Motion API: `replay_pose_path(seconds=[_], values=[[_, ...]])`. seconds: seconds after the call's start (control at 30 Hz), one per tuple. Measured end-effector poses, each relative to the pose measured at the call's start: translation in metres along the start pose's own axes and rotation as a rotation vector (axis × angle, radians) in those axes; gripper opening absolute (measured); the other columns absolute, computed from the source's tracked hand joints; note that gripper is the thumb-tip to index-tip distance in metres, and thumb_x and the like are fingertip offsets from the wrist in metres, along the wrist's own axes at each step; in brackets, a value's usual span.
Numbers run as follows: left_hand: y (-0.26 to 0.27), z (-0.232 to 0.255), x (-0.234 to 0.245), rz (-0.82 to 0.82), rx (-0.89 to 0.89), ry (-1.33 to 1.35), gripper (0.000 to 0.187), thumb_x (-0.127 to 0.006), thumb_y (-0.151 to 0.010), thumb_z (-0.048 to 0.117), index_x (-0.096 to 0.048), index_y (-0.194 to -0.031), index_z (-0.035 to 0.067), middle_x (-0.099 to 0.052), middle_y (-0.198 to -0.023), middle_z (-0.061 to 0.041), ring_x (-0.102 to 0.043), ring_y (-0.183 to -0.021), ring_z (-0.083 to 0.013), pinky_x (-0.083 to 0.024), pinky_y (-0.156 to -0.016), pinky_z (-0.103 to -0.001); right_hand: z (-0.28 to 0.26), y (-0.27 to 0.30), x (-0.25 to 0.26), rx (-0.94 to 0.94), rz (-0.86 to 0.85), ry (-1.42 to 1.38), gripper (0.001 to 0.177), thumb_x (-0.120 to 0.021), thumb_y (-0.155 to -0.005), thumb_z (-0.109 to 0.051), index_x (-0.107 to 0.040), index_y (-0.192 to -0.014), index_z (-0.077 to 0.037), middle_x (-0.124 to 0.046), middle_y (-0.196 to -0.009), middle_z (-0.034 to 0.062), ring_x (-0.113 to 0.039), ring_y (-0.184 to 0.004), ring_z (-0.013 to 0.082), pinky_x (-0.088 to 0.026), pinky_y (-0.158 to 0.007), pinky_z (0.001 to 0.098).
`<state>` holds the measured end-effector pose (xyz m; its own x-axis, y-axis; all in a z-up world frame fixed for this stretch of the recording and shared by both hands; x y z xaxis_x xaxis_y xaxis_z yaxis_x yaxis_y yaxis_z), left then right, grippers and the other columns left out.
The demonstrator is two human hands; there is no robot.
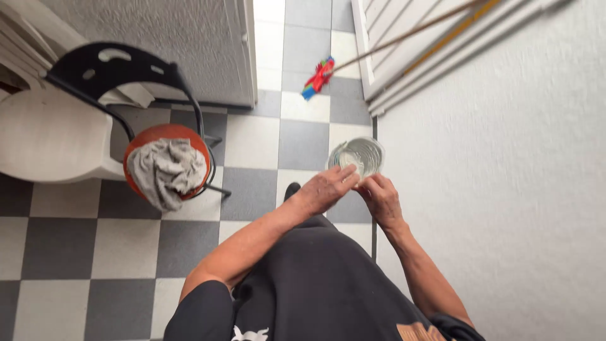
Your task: Cleaning and sweeping a balcony floor using water from a pitcher and a broom.
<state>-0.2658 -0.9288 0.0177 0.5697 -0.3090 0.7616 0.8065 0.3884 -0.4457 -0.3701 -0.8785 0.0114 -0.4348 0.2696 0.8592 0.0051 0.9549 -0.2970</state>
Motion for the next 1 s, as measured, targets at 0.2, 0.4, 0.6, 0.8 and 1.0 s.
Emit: replay_pose_path(seconds=[0.2, 0.4, 0.6, 0.8, 1.0], values=[[-0.069, -0.106, 0.018, 0.016, 0.066, 0.049, 0.053, -0.064, -0.084, -0.001, -0.055, -0.136, 0.005, -0.053, -0.149, -0.021, -0.069, -0.099, -0.0327, -0.057, -0.085, -0.041, 0.096, -0.116, 0.007, 0.029, -0.015, -0.004, 0.018, -0.082, -0.085, -0.018, -0.068, -0.092, -0.009, -0.065, -0.090, 0.0077, -0.065, -0.085, 0.0304, -0.053, -0.076, 0.0419], [-0.017, -0.269, 0.028, 0.037, 0.521, 0.024, 0.028, -0.064, -0.092, 0.005, -0.065, -0.120, 0.005, -0.061, -0.137, -0.016, -0.065, -0.117, -0.0344, -0.055, -0.098, -0.043, 0.188, -0.240, -0.018, 0.040, -0.079, 0.031, 0.020, -0.082, -0.087, -0.020, -0.067, -0.092, -0.008, -0.064, -0.089, 0.0079, -0.064, -0.085, 0.0281, -0.053, -0.077, 0.0414], [0.041, -0.382, 0.036, 0.158, 0.933, 0.030, 0.018, -0.066, -0.093, 0.006, -0.071, -0.110, 0.004, -0.064, -0.130, -0.017, -0.064, -0.118, -0.0359, -0.052, -0.100, -0.043, 0.275, -0.369, -0.069, 0.140, -0.192, 0.096, 0.023, -0.080, -0.089, -0.021, -0.063, -0.087, -0.005, -0.062, -0.089, 0.0099, -0.062, -0.083, 0.0299, -0.051, -0.073, 0.0432], [-0.033, -0.416, 0.166, 0.659, 1.223, -0.068, 0.026, -0.062, -0.101, 0.007, -0.064, -0.126, 0.002, -0.054, -0.144, -0.019, -0.061, -0.122, -0.0347, -0.055, -0.100, -0.044, 0.344, -0.499, -0.123, 0.299, -0.328, 0.073, 0.023, -0.080, -0.085, -0.019, -0.062, -0.085, -0.006, -0.060, -0.087, 0.0106, -0.062, -0.086, 0.0322, -0.050, -0.075, 0.0450], [-0.132, -0.336, 0.307, 1.000, 0.897, -0.781, 0.056, -0.051, -0.116, 0.035, -0.031, -0.147, -0.007, -0.027, -0.154, -0.028, -0.033, -0.146, -0.0345, -0.036, -0.120, -0.049, 0.409, -0.592, -0.242, 0.548, -0.645, 0.160, 0.023, -0.074, -0.088, -0.028, -0.061, -0.086, -0.009, -0.061, -0.089, 0.0101, -0.063, -0.087, 0.0320, -0.050, -0.076, 0.0466]])
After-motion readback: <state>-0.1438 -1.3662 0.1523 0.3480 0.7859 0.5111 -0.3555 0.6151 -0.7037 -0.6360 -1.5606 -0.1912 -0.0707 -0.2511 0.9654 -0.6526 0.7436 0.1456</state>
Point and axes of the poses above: each hand's wrist, its own y-axis away from the middle knuckle, its own x-axis out of the back of the hand, z = x × y, the point moved 10 cm from there along -y, towards the middle knuckle
